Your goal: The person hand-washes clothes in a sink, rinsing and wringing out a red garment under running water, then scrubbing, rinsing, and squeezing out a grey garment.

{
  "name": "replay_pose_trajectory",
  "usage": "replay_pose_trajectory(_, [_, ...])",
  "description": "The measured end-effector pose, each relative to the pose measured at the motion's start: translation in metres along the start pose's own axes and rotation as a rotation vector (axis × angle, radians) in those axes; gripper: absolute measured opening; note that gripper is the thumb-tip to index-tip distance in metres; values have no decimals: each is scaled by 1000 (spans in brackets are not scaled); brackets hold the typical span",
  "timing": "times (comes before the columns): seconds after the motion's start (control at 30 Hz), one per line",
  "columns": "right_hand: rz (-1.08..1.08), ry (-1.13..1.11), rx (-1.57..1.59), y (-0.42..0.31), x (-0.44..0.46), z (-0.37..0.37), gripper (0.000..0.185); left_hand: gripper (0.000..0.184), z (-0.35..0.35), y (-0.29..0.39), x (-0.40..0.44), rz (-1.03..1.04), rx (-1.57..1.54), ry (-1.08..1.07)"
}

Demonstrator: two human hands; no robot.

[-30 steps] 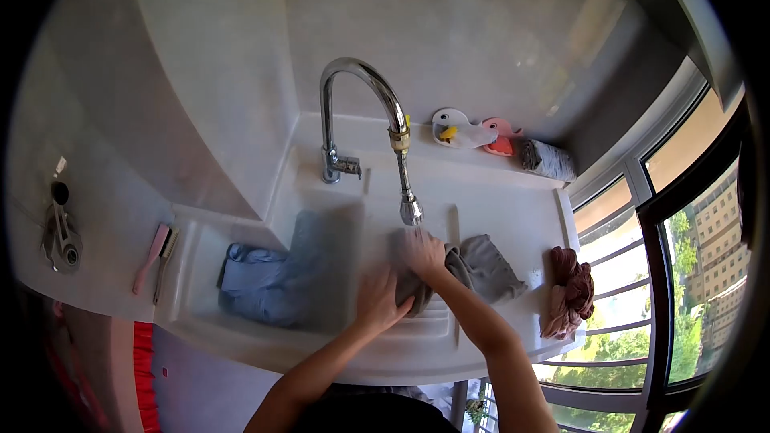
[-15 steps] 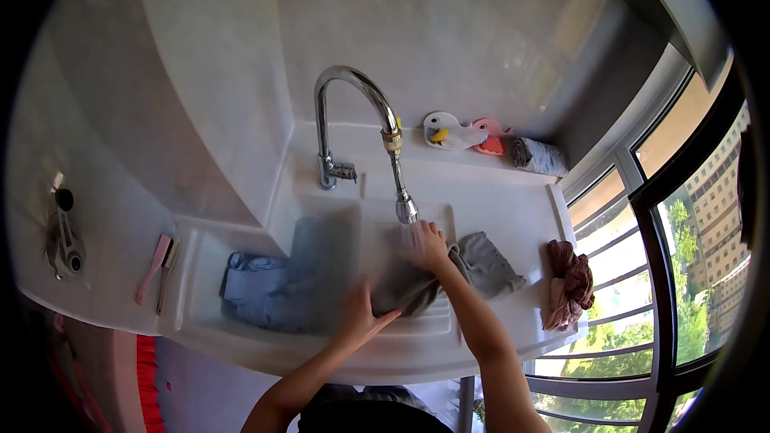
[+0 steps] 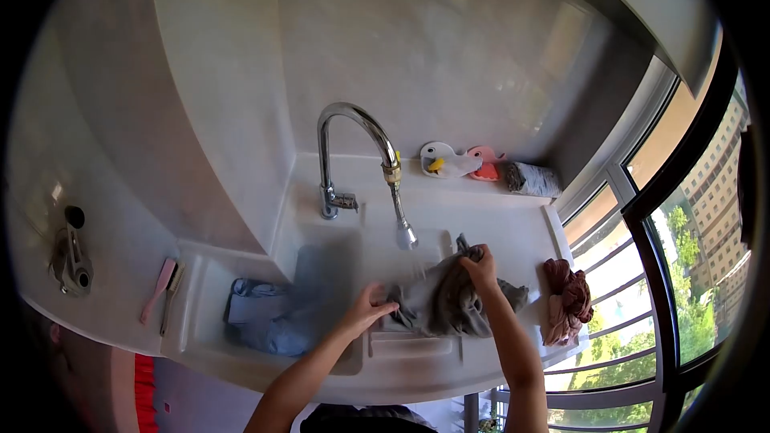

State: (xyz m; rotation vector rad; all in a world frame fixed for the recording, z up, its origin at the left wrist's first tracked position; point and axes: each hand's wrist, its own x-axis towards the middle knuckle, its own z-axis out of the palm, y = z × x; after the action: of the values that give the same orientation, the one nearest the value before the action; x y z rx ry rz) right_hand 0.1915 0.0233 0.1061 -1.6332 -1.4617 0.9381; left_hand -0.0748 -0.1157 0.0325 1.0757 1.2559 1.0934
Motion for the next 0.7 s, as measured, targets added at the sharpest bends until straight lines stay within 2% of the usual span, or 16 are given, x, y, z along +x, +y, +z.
replay_pose_trajectory(0.03, [-37,167,-10,-9,11,-1,40,61,-2,-1,12,-83,-135,48])
replay_pose_trajectory(0.07, [-66,333,-26,-14,17,-3,38,61,-1,-5,16,-83,-133,44])
replay_pose_trajectory(0.1, [-76,467,-9,-12,22,0,36,60,2,-10,16,-10,-87,156])
replay_pose_trajectory(0.13, [-73,472,-11,-4,21,7,36,58,4,-19,20,68,-38,267])
replay_pose_trajectory(0.17, [-108,344,29,5,16,18,37,55,5,-28,22,189,286,322])
replay_pose_trajectory(0.2, [-139,214,66,12,7,30,37,55,10,-22,16,187,285,315])
replay_pose_trajectory(0.27, [-201,-203,-183,-23,-55,57,43,58,29,-3,-5,359,981,255])
replay_pose_trajectory(0.33, [-514,-411,-690,-22,-96,91,49,65,42,-14,-8,342,1070,267])
replay_pose_trajectory(0.37, [-513,-410,-688,-20,-90,95,49,67,42,-8,-11,313,1111,202])
replay_pose_trajectory(0.4, [-675,-146,-797,-15,-75,102,50,69,42,-5,-12,282,1151,138])
replay_pose_trajectory(0.43, [-831,116,-900,-8,-59,109,50,72,43,-12,-11,308,1090,196])
replay_pose_trajectory(0.47, [-713,237,-937,3,-34,116,50,72,45,-11,-16,283,1084,199])
replay_pose_trajectory(0.5, [-498,119,-883,6,-5,121,47,72,42,-3,-16,279,1037,174])
replay_pose_trajectory(0.53, [-376,21,-944,-2,6,125,43,72,38,2,-14,287,995,153])
replay_pose_trajectory(0.63, [-394,-4,-944,-7,-28,134,50,72,38,0,-9,313,1024,186])
replay_pose_trajectory(0.7, [-448,-170,-810,-12,-61,125,55,73,38,0,-5,334,1019,221])
